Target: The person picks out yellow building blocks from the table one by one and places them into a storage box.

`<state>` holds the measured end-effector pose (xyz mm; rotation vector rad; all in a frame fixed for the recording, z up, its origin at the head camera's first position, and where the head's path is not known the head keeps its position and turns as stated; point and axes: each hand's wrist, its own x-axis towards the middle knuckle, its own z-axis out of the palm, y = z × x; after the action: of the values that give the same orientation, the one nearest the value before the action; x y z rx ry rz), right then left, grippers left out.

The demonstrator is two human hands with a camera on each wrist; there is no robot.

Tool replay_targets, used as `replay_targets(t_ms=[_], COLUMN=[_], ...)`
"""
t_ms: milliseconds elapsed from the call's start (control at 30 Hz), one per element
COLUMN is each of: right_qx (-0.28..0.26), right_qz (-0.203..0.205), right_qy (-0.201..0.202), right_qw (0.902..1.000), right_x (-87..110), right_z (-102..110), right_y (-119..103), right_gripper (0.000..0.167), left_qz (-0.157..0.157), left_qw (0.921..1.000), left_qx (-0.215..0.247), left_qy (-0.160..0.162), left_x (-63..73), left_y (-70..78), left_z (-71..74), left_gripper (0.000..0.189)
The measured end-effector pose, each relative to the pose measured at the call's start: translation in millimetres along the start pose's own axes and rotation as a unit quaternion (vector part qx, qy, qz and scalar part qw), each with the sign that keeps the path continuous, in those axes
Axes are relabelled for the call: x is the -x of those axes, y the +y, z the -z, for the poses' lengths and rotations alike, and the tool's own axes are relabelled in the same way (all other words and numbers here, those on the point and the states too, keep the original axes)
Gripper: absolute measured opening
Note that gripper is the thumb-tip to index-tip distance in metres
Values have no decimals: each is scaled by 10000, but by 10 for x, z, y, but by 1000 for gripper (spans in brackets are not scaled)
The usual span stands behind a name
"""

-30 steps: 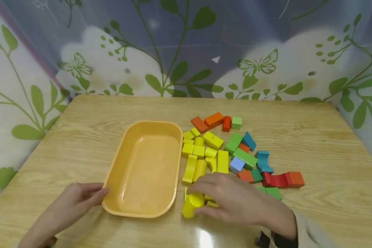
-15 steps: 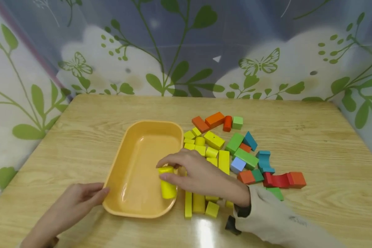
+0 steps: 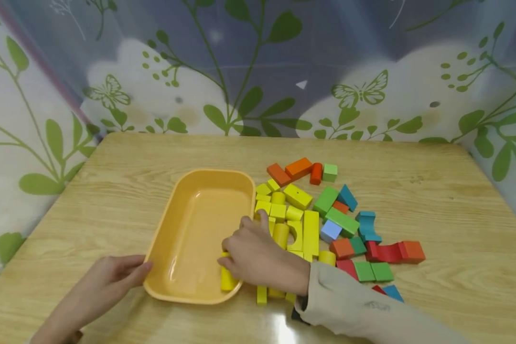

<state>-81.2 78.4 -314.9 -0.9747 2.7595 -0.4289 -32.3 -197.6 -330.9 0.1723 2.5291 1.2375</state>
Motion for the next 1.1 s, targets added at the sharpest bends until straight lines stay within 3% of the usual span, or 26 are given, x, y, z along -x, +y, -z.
replay_targets(t_ms=[233, 333, 467, 633, 767, 933, 1100], right_qx=[191, 161, -57, -442, -445, -153, 278], right_qz=[-226, -175, 138, 406, -87, -1008, -1372], right_qy=[-310, -269, 156, 1163, 1587, 1275, 939], right_qw=[9991, 9994, 9998, 9914, 9863, 9866, 9857], right_x=[-27, -26, 5, 54, 62, 81, 91], right_z=[-21, -22, -20, 100, 291, 433, 422], right_y=[-24, -22, 27, 239, 553, 936, 1127], right_gripper=[15, 18, 16, 12, 18, 31, 39], left_qz=[-161, -300, -283, -102, 8, 47, 132], left_qw=[9999, 9995, 9996, 9999, 9999, 10000, 9999], left_qx=[-7, -50, -67, -60, -82, -39, -34], left_qy=[-14, -3, 35, 47, 74, 48, 55], left_x=[6, 5, 1, -4, -11, -12, -4], left_y=[-14, -18, -13, -2, 7, -4, -4], left_z=[-4, -3, -1, 2, -1, -15, -19], left_gripper=[38, 36, 36, 36, 36, 36, 37])
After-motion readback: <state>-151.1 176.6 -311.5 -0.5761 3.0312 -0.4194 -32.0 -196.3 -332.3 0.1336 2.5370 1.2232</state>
